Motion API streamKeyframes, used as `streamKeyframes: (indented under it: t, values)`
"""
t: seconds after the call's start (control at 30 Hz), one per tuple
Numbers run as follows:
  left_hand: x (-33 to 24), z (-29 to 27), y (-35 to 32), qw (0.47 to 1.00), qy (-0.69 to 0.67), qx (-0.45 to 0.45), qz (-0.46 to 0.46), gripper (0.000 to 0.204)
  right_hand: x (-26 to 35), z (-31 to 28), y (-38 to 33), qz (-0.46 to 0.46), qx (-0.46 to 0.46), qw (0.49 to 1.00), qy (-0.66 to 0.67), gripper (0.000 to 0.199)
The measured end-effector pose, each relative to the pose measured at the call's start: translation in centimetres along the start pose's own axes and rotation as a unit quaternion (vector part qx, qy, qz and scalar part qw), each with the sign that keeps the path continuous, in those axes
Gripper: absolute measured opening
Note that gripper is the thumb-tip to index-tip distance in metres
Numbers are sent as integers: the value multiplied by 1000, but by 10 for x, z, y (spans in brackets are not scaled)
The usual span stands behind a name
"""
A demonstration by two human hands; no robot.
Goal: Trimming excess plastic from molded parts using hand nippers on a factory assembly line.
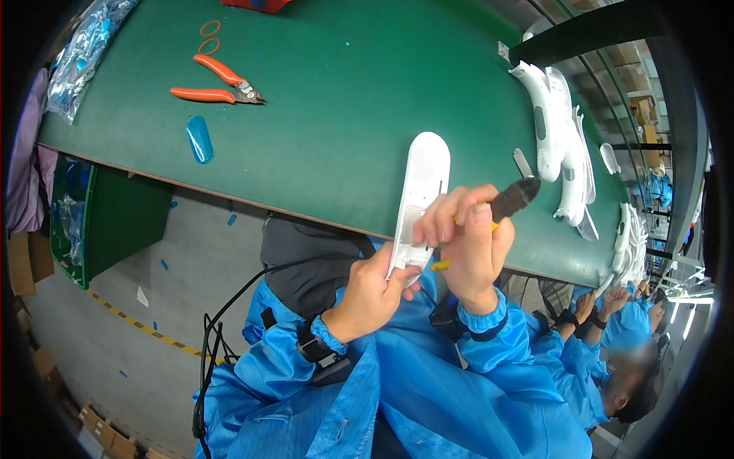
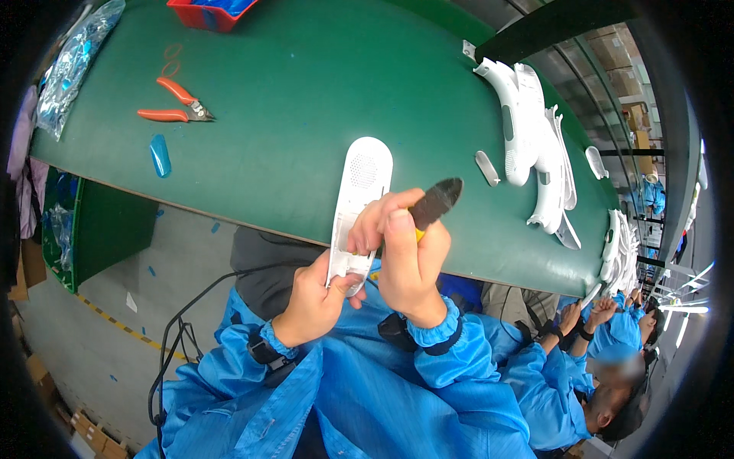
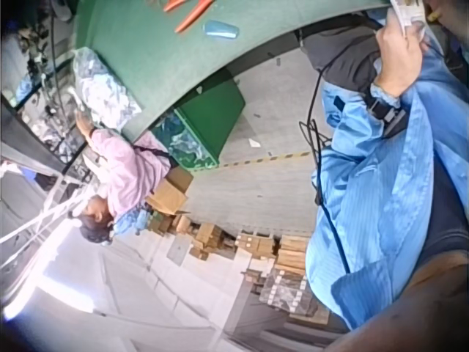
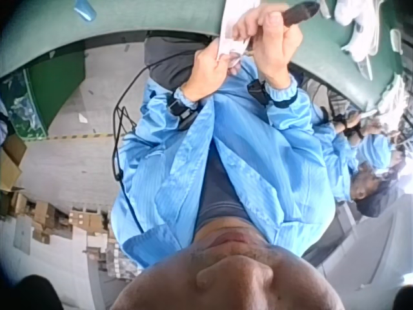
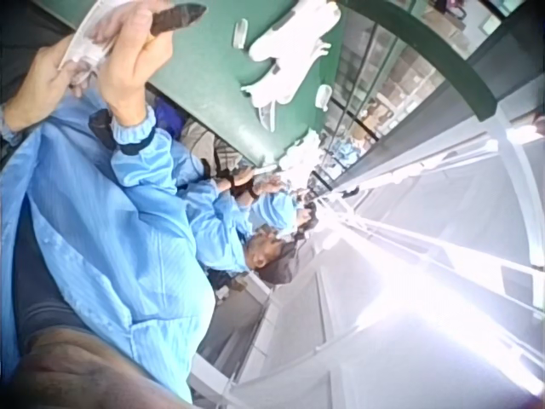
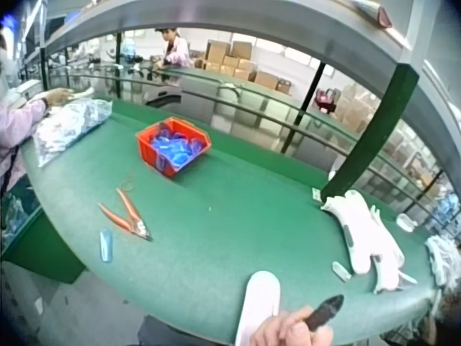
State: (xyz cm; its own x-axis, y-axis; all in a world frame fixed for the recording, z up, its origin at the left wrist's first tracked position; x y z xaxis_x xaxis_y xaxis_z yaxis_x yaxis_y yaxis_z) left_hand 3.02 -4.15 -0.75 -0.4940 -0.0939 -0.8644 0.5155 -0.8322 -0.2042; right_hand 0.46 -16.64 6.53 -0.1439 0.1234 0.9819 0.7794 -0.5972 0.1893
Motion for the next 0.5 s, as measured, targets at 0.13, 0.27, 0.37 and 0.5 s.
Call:
streamKeyframes:
  t: [0.13,0.27,0.37,0.5]
  values:
    - [-1,-1,0,1000,0,0,-4,19,3,2,-9,-42,-8,999,-8,21]
    - [-1,-1,0,1000,-3,-4,-4,18,3,2,-15,-79,-7,997,-11,19]
    - [-1,-2,1,1000,14,10,17,15,1,2,-28,-86,-11,996,-3,18]
    - [-4,-2,1,1000,13,12,16,15,8,10,-24,-95,22,993,-70,17]
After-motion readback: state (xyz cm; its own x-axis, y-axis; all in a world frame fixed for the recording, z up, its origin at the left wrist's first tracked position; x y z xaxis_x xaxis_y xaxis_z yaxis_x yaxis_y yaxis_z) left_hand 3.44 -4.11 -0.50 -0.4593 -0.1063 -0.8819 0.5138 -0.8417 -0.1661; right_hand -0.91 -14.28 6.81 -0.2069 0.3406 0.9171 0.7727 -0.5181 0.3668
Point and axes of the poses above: each hand's wrist, its own y-axis towards the middle knuckle, its own z-axis out of the palm, x = y × z, the point moved 5 cm from there along y, towards the middle knuckle, and after that the axes turned 13 degrees about -y, right-handed, at the moved point
